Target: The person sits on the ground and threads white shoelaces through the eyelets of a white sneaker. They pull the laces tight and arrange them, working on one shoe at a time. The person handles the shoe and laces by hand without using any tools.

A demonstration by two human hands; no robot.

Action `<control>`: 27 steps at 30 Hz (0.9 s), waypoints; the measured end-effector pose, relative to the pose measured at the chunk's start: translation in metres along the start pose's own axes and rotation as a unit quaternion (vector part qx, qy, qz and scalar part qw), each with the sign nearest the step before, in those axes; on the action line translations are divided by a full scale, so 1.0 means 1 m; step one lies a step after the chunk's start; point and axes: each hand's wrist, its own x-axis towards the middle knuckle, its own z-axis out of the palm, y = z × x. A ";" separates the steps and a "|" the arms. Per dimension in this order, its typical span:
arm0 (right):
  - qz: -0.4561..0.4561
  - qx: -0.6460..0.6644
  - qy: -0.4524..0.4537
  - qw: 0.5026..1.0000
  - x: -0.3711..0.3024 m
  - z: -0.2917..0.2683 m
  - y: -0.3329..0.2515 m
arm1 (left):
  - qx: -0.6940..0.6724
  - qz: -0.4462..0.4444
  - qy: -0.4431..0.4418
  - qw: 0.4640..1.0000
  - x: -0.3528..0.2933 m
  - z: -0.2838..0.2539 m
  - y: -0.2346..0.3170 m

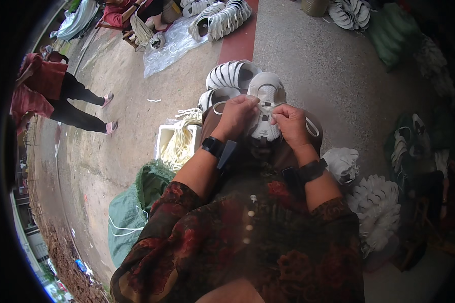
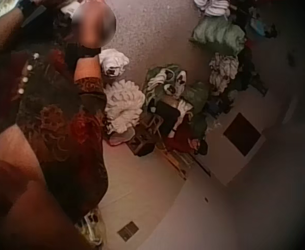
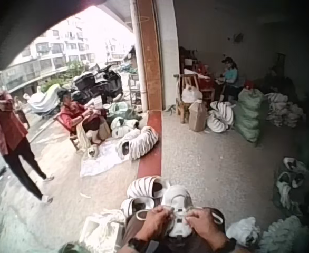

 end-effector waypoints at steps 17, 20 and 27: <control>-0.176 -0.443 0.055 0.877 -0.002 0.013 0.005 | -0.023 0.019 -0.005 1.000 0.000 -0.003 -0.004; -0.205 -0.422 0.050 0.882 -0.002 0.015 0.002 | -0.017 0.018 -0.007 1.000 0.001 -0.004 -0.004; -0.255 -0.475 0.012 0.842 -0.004 0.020 -0.001 | 0.000 0.024 -0.008 1.000 0.001 -0.003 -0.005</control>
